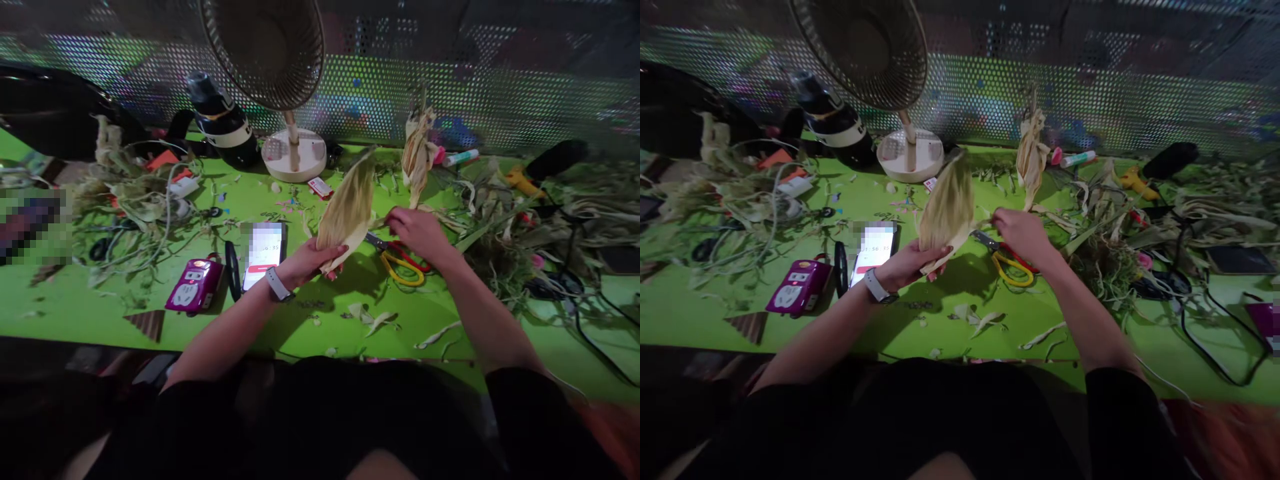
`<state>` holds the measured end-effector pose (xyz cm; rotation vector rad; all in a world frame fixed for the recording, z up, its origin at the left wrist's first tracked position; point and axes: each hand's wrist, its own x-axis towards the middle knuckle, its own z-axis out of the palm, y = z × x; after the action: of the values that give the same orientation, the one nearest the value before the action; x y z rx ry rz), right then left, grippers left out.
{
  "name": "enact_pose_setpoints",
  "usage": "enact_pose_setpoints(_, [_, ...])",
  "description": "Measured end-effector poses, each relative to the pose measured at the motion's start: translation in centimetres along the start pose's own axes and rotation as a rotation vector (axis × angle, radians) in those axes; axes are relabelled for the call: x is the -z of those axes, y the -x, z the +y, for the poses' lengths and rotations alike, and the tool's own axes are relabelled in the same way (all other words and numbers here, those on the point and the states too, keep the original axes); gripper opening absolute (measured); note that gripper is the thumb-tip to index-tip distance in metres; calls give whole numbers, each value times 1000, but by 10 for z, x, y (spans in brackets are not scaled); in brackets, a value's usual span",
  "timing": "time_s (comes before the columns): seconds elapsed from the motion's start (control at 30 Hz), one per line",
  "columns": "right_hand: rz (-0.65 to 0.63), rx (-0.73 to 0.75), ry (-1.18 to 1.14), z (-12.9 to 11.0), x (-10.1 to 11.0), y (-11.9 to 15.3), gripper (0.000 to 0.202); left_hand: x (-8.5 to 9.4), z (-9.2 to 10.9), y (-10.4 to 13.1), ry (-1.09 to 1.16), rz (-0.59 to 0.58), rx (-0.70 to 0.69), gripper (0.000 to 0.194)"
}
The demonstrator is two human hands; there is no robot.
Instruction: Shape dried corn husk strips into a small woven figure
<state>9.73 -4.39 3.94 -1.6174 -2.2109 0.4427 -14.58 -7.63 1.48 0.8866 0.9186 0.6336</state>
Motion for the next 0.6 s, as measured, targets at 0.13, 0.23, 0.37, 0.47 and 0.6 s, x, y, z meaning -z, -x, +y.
enact_pose_setpoints(0.13, [269,-337,248,42,29,-7,24,4,7,6,-66,-163,106,31])
enact_pose_setpoints(0.23, [395,-599,385,75,60,0,30,6,9,8,-101,-226,154,31])
enact_pose_setpoints(0.37, [347,-762,397,85,88,12,24,4,6,4,2,-134,80,29])
enact_pose_setpoints(0.47, [429,-560,351,56,79,14,25,0,-4,-3,61,40,-33,27])
enact_pose_setpoints(0.6, [56,-282,-259,-8,23,13,41,-2,-19,-11,14,166,-141,25])
